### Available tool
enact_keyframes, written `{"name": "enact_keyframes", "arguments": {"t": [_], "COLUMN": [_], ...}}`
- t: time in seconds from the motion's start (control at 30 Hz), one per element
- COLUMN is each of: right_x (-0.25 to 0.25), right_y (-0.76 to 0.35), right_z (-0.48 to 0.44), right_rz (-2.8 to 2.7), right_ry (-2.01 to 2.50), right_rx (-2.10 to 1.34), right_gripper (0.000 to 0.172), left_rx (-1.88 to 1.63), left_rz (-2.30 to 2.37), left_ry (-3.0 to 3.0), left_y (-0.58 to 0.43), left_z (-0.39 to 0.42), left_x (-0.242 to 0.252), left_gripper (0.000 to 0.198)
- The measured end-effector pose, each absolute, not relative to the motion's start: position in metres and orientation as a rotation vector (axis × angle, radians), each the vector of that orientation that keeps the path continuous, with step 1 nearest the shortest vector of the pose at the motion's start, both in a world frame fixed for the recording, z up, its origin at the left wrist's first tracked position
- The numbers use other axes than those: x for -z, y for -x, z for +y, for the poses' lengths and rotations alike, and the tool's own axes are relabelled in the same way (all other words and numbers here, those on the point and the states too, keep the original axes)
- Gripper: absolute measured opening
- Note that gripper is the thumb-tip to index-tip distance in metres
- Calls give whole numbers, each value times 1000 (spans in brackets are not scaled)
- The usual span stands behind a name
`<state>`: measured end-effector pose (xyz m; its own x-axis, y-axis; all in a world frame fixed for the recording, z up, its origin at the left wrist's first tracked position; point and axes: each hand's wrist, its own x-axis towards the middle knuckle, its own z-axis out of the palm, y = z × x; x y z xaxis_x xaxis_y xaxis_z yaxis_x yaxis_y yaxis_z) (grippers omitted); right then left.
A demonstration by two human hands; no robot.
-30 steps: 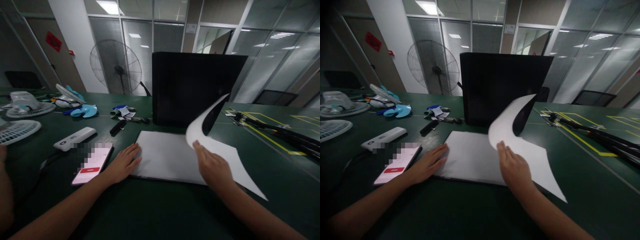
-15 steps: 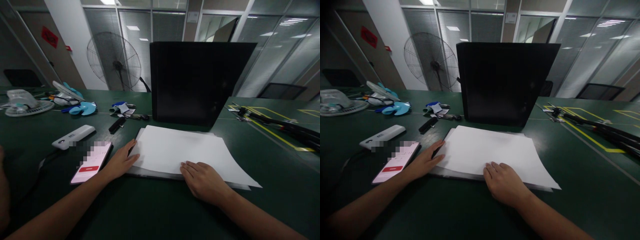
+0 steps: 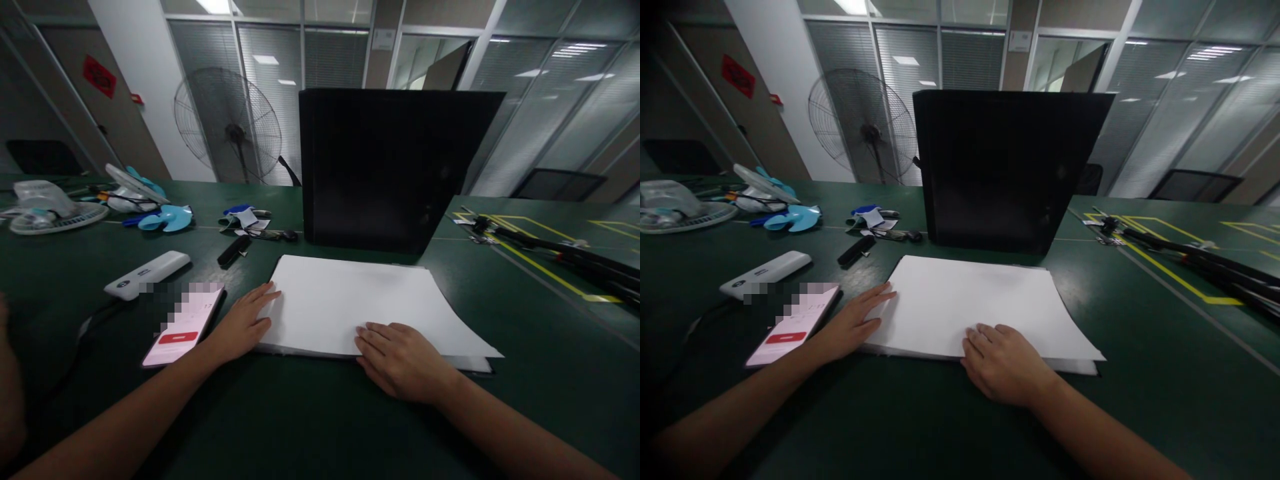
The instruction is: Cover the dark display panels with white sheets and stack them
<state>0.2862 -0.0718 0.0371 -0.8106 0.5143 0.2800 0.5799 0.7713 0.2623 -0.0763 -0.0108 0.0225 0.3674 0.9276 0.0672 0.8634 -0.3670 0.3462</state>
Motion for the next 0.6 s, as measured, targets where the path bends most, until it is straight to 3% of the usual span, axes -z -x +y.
{"name": "enact_keyframes", "arguments": {"t": [0.33,0.6], "right_x": [-44,-45], "right_y": [-279,-285], "right_z": [-76,-67], "right_rz": [-2835,-2756], "right_ry": [1052,1113], "right_rx": [245,47], "right_gripper": [52,46], "left_rx": [-352,-341], "left_rz": [1644,1642], "left_ry": [-2390,-2424], "left_y": [70,68], "left_z": [-14,-19], "left_x": [-24,-21], "left_gripper": [56,57]}}
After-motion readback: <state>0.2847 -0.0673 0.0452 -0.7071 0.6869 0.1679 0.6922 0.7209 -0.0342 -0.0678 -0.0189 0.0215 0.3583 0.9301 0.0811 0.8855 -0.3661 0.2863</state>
